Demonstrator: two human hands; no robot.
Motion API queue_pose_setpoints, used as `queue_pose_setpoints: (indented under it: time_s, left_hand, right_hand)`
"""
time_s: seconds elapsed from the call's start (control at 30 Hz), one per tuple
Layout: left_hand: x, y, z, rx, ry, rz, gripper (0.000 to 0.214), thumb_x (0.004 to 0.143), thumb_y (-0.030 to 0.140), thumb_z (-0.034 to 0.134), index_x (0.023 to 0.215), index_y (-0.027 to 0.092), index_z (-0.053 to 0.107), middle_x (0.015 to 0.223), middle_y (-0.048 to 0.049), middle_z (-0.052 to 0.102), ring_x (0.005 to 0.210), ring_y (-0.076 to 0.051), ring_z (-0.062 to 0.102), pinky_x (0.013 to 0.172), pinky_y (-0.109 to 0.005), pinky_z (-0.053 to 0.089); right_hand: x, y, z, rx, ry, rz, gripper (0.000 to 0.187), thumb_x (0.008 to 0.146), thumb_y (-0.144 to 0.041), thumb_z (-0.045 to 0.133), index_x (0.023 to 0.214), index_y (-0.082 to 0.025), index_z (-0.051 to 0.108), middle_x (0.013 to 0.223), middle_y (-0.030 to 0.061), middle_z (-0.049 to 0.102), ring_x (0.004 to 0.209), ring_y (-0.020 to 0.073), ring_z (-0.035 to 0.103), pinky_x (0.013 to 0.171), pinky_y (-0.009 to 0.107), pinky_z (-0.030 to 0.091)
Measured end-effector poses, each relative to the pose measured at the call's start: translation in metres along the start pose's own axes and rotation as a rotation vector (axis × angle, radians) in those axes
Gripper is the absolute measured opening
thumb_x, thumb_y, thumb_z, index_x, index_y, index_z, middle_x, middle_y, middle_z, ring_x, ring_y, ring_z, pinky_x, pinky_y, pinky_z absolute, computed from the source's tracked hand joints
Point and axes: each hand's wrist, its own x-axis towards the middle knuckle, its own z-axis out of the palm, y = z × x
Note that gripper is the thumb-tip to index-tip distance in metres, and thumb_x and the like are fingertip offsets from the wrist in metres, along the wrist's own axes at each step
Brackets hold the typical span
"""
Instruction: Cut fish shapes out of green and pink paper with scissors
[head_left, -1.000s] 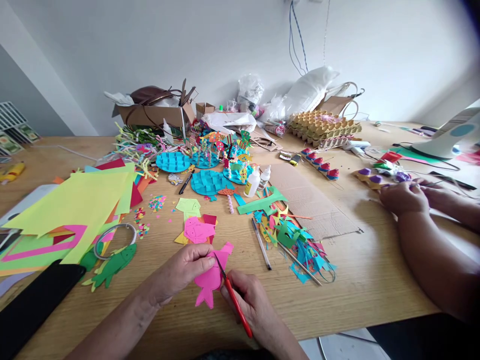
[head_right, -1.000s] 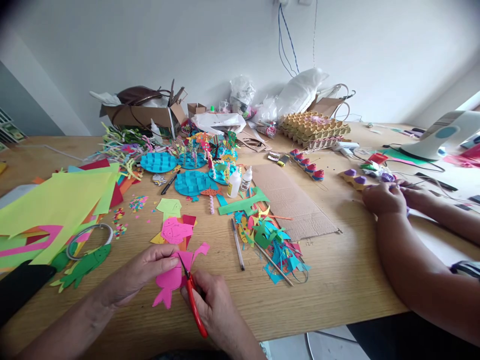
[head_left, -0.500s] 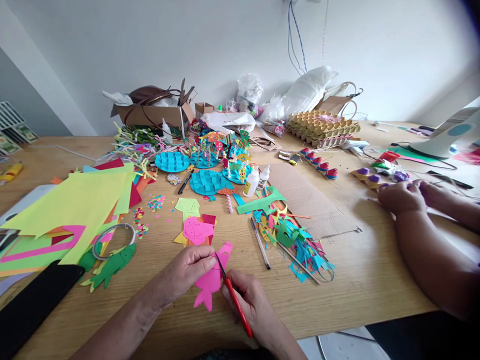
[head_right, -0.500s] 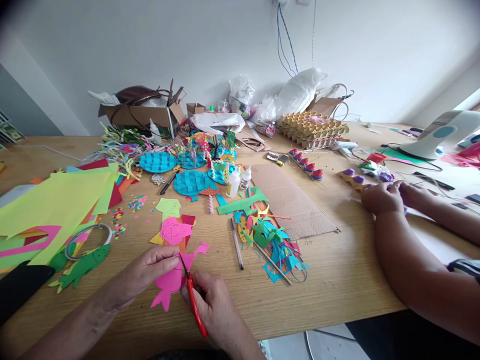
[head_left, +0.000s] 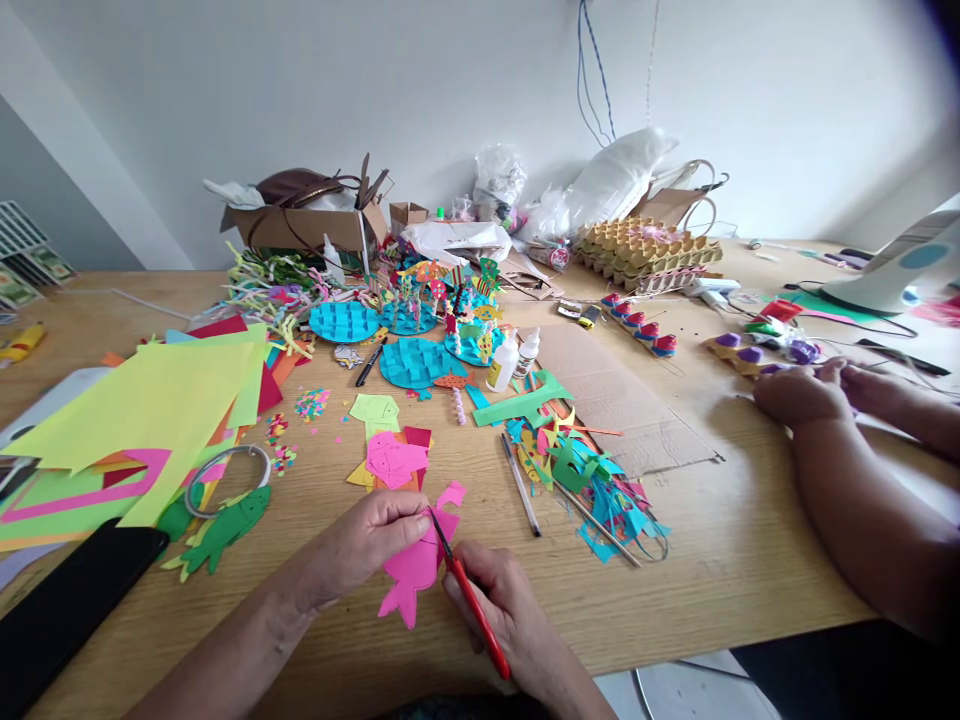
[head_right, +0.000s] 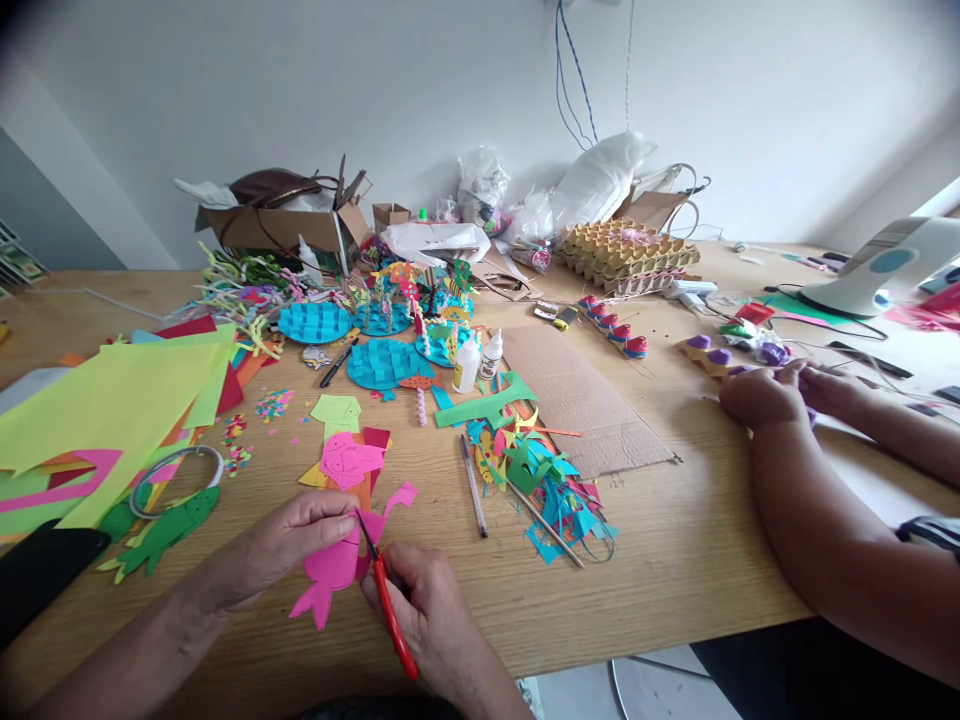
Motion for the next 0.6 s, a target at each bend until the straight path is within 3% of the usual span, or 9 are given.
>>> queue_pose_setpoints:
  time_s: [0.4, 0.6]
  left_hand:
    - [-0.002, 0.008, -0.007, 0.068, -0.056, -0.047, 0.027, 0.078, 0.036, 0.046, 0.059, 0.019, 0.04, 0.055, 0.0063, 0.035, 0.051, -0.009, 0.029, 0.047, -0.022, 0.022]
    - [-0.002, 0.011, -0.013, 0.035, -0.143, -0.109, 0.025, 0.076, 0.034, 0.048, 0.058, 0.018, 0.042, 0.052, 0.0069, 0.036, 0.048, -0.008, 0.028, 0.045, -0.021, 0.019]
  right_hand:
    - [0.0, -0.006, -0.005, -0.043, -0.032, -0.037, 0.031, 0.088, -0.027, 0.04, 0.06, -0.019, 0.029, 0.057, -0.0061, 0.027, 0.052, 0.0088, 0.026, 0.048, 0.023, 0.021]
    - [-0.001, -0.007, -0.007, -0.083, -0.067, -0.034, 0.031, 0.087, -0.025, 0.043, 0.06, -0.019, 0.028, 0.057, -0.0064, 0.027, 0.052, 0.0084, 0.026, 0.047, 0.021, 0.022]
